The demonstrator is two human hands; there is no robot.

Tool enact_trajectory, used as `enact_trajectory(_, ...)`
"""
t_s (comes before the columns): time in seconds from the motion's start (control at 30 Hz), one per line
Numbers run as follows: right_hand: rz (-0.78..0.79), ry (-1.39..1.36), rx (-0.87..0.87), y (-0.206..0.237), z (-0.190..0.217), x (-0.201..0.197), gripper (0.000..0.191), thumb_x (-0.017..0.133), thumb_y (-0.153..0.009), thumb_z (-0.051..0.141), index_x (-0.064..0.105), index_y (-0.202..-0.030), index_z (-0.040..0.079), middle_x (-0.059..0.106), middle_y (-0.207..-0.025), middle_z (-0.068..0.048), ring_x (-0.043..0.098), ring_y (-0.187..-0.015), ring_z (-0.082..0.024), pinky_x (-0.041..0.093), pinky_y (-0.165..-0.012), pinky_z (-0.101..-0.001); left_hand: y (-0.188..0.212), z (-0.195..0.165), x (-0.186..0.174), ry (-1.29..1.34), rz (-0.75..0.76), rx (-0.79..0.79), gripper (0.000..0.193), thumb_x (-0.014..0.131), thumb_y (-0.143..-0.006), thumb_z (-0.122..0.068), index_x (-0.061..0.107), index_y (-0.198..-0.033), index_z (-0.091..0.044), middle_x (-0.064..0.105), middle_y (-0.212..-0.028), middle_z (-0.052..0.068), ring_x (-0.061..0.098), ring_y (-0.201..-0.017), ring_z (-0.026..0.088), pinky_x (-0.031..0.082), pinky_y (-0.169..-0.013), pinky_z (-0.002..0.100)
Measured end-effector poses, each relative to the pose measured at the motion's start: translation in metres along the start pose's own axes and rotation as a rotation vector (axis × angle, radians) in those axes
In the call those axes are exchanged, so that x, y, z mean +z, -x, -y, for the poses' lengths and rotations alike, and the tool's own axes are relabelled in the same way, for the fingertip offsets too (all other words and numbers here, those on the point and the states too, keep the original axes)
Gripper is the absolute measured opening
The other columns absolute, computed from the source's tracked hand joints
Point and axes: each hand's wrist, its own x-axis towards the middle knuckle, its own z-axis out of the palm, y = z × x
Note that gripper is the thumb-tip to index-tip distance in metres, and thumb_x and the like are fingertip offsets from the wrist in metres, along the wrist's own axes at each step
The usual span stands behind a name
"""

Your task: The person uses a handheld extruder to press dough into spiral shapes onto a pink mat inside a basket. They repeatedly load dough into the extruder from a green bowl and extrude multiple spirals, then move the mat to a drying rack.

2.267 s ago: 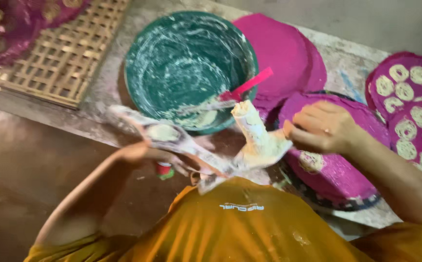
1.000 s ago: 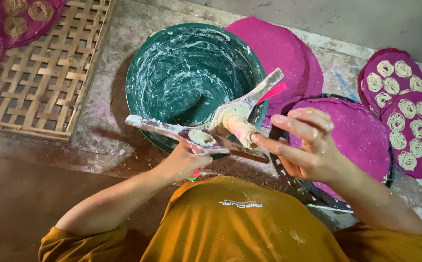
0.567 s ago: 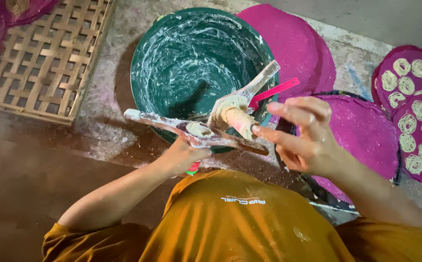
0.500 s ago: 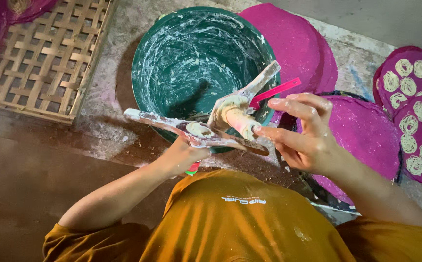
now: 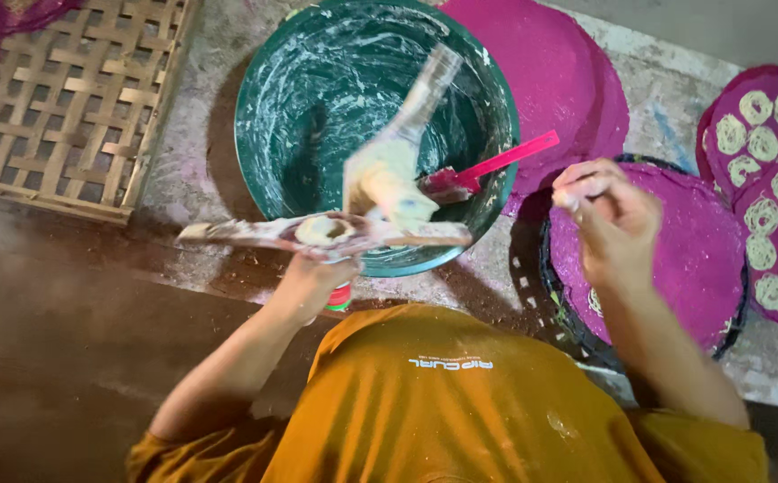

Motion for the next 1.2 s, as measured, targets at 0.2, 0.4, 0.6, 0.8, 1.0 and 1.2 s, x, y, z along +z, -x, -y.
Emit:
enact_trajectory(0.2, -0.263, -0.634, 0.763, 0.038, -0.101, 0.019, 0.032, 0.055, -0.098, 0.015, 0.065, -0.123, -0.002, 0.069, -0.121, -0.013, 0.067, -0.107, -0.024, 0.054, -0.094, -0.0373, 0.011, 0.0, -0.006, -0.481, -0.143, 0.757, 0.038, 0.065, -0.089, 0.009, 0.063, -0.125, -0.004, 0.067, -0.114, 0.008, 0.064, -0.106, 0.015, 0.052, -0.095, 0.034)
enact_trajectory(0.4, -0.034, -0.823, 0.813, 0.042, -0.118, 0.032, 0.058, 0.051, -0.087, 0.006, 0.053, -0.144, -0.005, 0.062, -0.134, -0.014, 0.058, -0.113, -0.023, 0.044, -0.103, -0.0356, -0.028, 0.011, 0.002, -0.152, -0.348, 0.776, 0.035, 0.082, -0.092, 0.008, 0.06, -0.118, -0.002, 0.07, -0.103, 0.006, 0.067, -0.1, 0.013, 0.055, -0.097, 0.028)
enact_trajectory(0.6, -0.022, -0.626, 0.497, 0.012, -0.086, 0.039, 0.049, 0.062, -0.096, 0.016, 0.06, -0.142, -0.002, 0.064, -0.136, -0.007, 0.057, -0.123, -0.019, 0.043, -0.107, -0.0357, -0.05, 0.012, 0.011, 0.024, -0.374, 0.709, 0.048, 0.082, -0.09, -0.002, 0.055, -0.129, -0.001, 0.066, -0.108, 0.004, 0.066, -0.096, 0.008, 0.057, -0.091, 0.026)
enact_trajectory(0.8, 0.722, 0.601, -0.184, -0.067, -0.114, 0.119, 0.051, 0.062, -0.095, 0.011, 0.055, -0.145, 0.001, 0.056, -0.142, -0.026, 0.051, -0.131, -0.044, 0.043, -0.108, -0.047, -0.049, -0.014, 0.001, -0.34, -0.46, 0.504, 0.07, 0.08, -0.088, -0.02, 0.045, -0.147, -0.007, 0.065, -0.127, 0.005, 0.064, -0.113, 0.014, 0.049, -0.096, 0.026)
enact_trajectory(1.0, 0.82, 0.913, -0.417, -0.093, -0.157, 0.151, 0.033, 0.06, -0.093, 0.019, 0.062, -0.123, 0.006, 0.062, -0.134, -0.027, 0.056, -0.125, -0.048, 0.044, -0.105, -0.0475, -0.04, -0.031, -0.002, -0.505, -0.519, 0.467, 0.07, 0.082, -0.086, -0.029, 0.05, -0.145, -0.012, 0.066, -0.134, 0.006, 0.068, -0.116, 0.018, 0.052, -0.097, 0.026)
enact_trajectory(1.2, 1.076, 1.271, 0.15, -0.112, -0.131, 0.129, 0.037, 0.051, -0.096, 0.03, 0.064, -0.127, 0.013, 0.069, -0.112, -0.024, 0.067, -0.101, -0.047, 0.053, -0.087, -0.0551, -0.035, -0.027, -0.009, -0.579, -0.668, 0.752, 0.053, 0.08, -0.092, -0.025, 0.056, -0.137, -0.013, 0.066, -0.139, 0.003, 0.072, -0.116, 0.017, 0.057, -0.098, 0.024)
